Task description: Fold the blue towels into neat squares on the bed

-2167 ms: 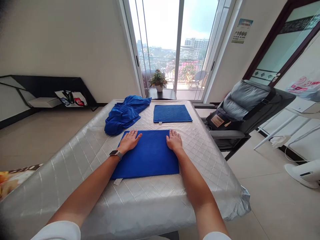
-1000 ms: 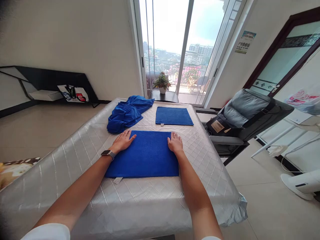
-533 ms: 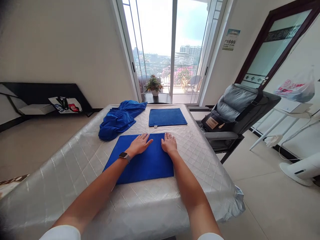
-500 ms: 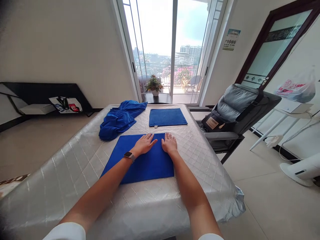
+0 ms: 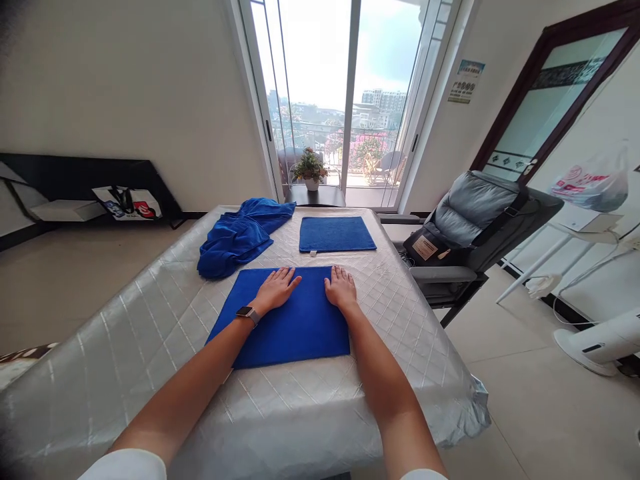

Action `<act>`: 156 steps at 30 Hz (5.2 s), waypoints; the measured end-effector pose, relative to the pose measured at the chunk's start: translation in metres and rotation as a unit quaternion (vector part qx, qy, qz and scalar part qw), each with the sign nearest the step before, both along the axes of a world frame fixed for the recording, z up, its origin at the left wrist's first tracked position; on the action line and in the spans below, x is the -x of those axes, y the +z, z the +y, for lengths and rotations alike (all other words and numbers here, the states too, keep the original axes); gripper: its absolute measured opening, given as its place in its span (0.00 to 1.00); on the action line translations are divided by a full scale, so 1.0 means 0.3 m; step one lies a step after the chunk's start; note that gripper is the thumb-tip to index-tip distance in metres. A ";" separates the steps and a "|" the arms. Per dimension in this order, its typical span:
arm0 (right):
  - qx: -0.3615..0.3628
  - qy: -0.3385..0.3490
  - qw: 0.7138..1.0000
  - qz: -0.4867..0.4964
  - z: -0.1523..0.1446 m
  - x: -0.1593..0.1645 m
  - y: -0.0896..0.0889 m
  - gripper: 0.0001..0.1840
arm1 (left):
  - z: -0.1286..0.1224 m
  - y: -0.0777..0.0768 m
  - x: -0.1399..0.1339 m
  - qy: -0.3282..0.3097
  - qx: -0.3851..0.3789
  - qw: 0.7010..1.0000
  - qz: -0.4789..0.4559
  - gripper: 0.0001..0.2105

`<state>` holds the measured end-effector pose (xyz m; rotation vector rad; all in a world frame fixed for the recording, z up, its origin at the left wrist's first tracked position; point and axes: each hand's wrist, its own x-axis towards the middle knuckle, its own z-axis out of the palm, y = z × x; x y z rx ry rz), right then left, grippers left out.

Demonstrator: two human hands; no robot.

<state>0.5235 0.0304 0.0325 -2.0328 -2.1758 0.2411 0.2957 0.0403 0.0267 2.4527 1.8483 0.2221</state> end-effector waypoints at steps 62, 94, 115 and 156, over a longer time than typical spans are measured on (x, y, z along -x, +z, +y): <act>-0.006 0.008 1.000 -0.010 -0.027 -0.006 0.005 0.35 | 0.007 -0.008 -0.068 -0.001 0.016 0.999 -0.030 0.38; -0.006 -0.002 1.000 -0.008 0.020 0.015 -0.004 0.36 | -0.036 -0.017 0.340 0.153 0.008 0.987 0.038 0.41; -0.019 0.008 1.000 0.002 0.012 0.013 -0.010 0.34 | -0.003 -0.005 -0.196 -0.014 0.014 0.998 -0.052 0.37; 0.024 0.003 0.998 -0.052 -0.206 -0.007 0.001 0.36 | -0.042 -0.038 0.326 0.153 -0.049 0.987 -0.024 0.42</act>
